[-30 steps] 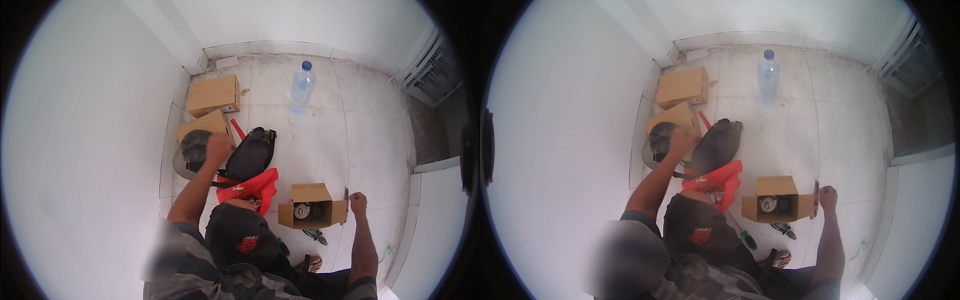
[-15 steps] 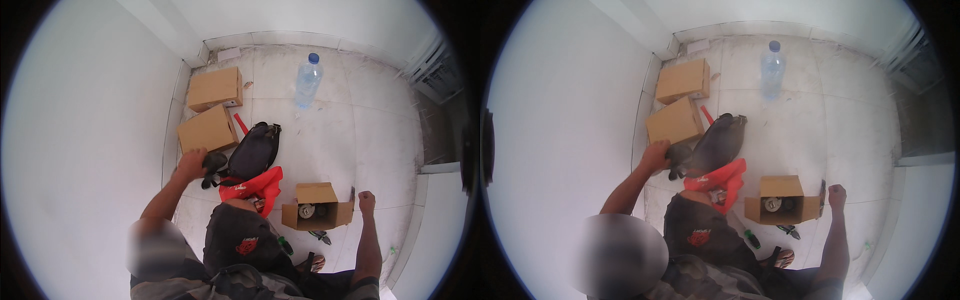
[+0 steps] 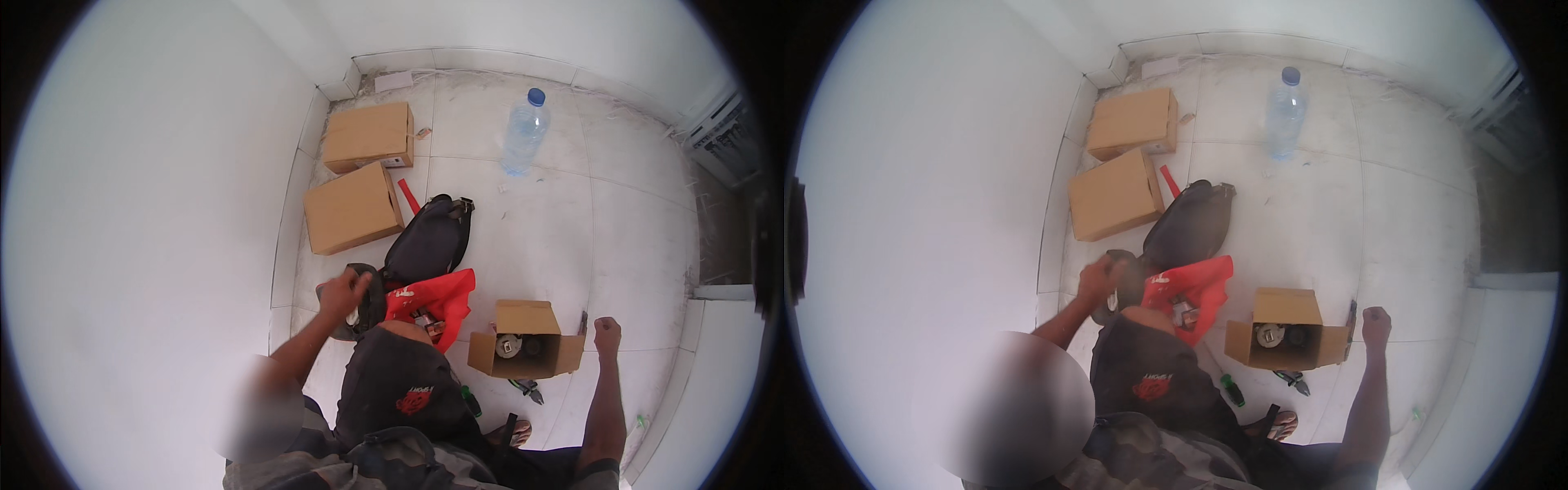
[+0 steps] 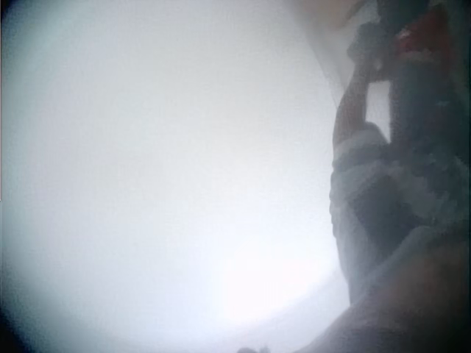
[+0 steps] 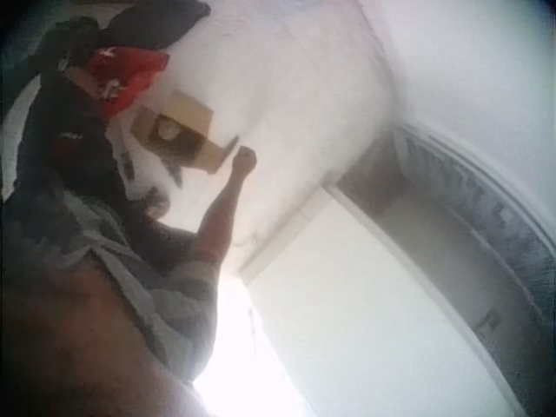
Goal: The person strips and prepares electrical wires in wall boxes, then unpacks and handles new electrical outlet components. The person uses a screwdriver and utility knife to manipulate wires and tools, and later uses pliers to cut wires.
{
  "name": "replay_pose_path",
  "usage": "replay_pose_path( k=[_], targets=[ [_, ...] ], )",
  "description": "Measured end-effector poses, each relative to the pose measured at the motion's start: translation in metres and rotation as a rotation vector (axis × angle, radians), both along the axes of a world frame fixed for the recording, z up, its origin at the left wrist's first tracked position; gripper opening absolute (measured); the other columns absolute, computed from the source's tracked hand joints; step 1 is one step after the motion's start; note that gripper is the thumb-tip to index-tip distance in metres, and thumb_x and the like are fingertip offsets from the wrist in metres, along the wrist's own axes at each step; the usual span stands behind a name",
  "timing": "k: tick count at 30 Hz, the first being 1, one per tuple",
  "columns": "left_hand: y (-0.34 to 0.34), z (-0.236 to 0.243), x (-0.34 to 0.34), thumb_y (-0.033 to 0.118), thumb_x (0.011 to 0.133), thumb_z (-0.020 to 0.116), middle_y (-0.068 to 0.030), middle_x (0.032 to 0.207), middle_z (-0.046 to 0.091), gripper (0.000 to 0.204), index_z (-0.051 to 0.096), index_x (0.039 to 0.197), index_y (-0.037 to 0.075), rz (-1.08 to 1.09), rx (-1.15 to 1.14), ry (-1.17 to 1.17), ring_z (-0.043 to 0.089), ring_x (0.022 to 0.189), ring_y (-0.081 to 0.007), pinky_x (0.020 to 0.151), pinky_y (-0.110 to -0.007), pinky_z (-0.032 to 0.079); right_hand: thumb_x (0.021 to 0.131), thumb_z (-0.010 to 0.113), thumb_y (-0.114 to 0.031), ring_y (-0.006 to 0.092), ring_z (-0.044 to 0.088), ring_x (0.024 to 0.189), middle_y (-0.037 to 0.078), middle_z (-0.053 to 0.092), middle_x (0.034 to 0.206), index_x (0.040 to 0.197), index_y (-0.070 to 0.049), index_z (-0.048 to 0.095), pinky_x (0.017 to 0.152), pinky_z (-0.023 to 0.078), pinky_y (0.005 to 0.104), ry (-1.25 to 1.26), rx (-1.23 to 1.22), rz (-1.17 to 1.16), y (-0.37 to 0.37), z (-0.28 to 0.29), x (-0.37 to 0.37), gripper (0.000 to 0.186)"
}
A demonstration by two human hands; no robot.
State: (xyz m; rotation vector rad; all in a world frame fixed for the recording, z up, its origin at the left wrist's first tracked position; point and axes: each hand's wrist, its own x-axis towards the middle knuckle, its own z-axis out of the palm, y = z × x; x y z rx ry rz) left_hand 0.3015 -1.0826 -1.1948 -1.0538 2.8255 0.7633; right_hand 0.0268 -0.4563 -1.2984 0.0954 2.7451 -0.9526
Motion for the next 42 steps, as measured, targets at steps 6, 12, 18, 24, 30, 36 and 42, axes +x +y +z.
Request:
replay_pose_path(
  k=[6, 12, 18, 24, 30, 36, 42],
  targets=[
    [-0.069, -0.022, -0.064, 0.039, 0.088, 0.072, -0.0182, 0.106, 0.067, 0.036, 0.065, 0.106, 0.009, -0.15, -0.259, 0.159, 0.065, 0.1, -0.039, 0.085, -0.049, 0.053, 0.088, 0.067, -0.017, 0.0206, 0.069, 0.079, 0.011, 0.073, 0.083, 0.093, 0.002, 0.073, 0.075, 0.054, 0.0359, 0.045, 0.04, 0.027, -0.004, 0.015, 0.003, 0.02],
    [-0.078, -0.039, -0.146, 0.047, 0.081, 0.076, -0.0179, 0.143, 0.052, 0.074, 0.053, 0.14, 0.009, 0.036, -0.261, 0.091, 0.049, 0.134, -0.0378, 0.104, -0.061, 0.042, 0.088, 0.068, -0.018, 0.0222, 0.069, 0.08, 0.013, 0.073, 0.084, 0.092, 0.002, 0.073, 0.076, 0.054, 0.0365, 0.064, 0.044, 0.004, 0.002, 0.03, -0.002, 0.021],
    [-0.093, -0.02, -0.201, 0.056, 0.082, 0.074, -0.012, 0.163, 0.032, 0.096, 0.033, 0.157, 0.011, 0.078, -0.222, -0.217, 0.03, 0.15, -0.0343, 0.113, -0.066, 0.031, 0.085, 0.069, -0.017, 0.0253, 0.071, 0.083, 0.016, 0.074, 0.086, 0.091, 0.001, 0.073, 0.079, 0.056, 0.0375, 0.043, 0.118, -0.029, 0.005, 0.045, 0.005, 0.02],
    [-0.125, -0.028, -0.219, 0.06, 0.082, 0.073, -0.0084, 0.166, 0.026, 0.104, 0.023, 0.161, 0.013, 0.044, -0.241, -0.308, 0.021, 0.155, -0.0325, 0.117, -0.068, 0.025, 0.084, 0.069, -0.015, 0.0308, 0.073, 0.084, 0.019, 0.074, 0.09, 0.087, 0.0, 0.071, 0.076, 0.058, 0.0392, 0.081, 0.227, 0.195, 0.021, 0.066, -0.007, 0.016],
    [-0.108, 0.002, -0.227, 0.055, 0.077, 0.075, -0.0152, 0.163, 0.032, 0.1, 0.034, 0.156, 0.01, 0.02, -0.131, -0.385, 0.028, 0.152, -0.0322, 0.117, -0.063, 0.028, 0.084, 0.067, -0.014, 0.032, 0.072, 0.081, 0.018, 0.072, 0.086, 0.083, -0.001, 0.07, 0.073, 0.058, 0.04, 0.159, 0.237, 0.278, 0.057, 0.096, -0.012, 0.014],
    [-0.098, -0.006, -0.202, 0.05, 0.071, 0.079, -0.0172, 0.144, 0.048, 0.083, 0.053, 0.136, 0.005, -0.177, -0.232, -0.346, 0.047, 0.137, -0.0337, 0.109, -0.059, 0.038, 0.083, 0.066, -0.015, 0.0342, 0.07, 0.08, 0.016, 0.071, 0.084, 0.078, -0.004, 0.069, 0.073, 0.057, 0.0417, 0.127, 0.267, 0.268, 0.084, 0.1, 0.004, 0.013],
    [-0.087, 0.0, -0.182, 0.051, 0.062, 0.086, -0.0173, 0.127, 0.055, 0.081, 0.056, 0.122, 0.005, -0.257, -0.344, -0.224, 0.053, 0.125, -0.038, 0.103, -0.06, 0.042, 0.08, 0.068, -0.016, 0.033, 0.072, 0.081, 0.016, 0.072, 0.085, 0.078, -0.003, 0.07, 0.074, 0.058, 0.0406, 0.049, 0.32, 0.321, 0.106, 0.081, 0.017, 0.014]
  ],
)
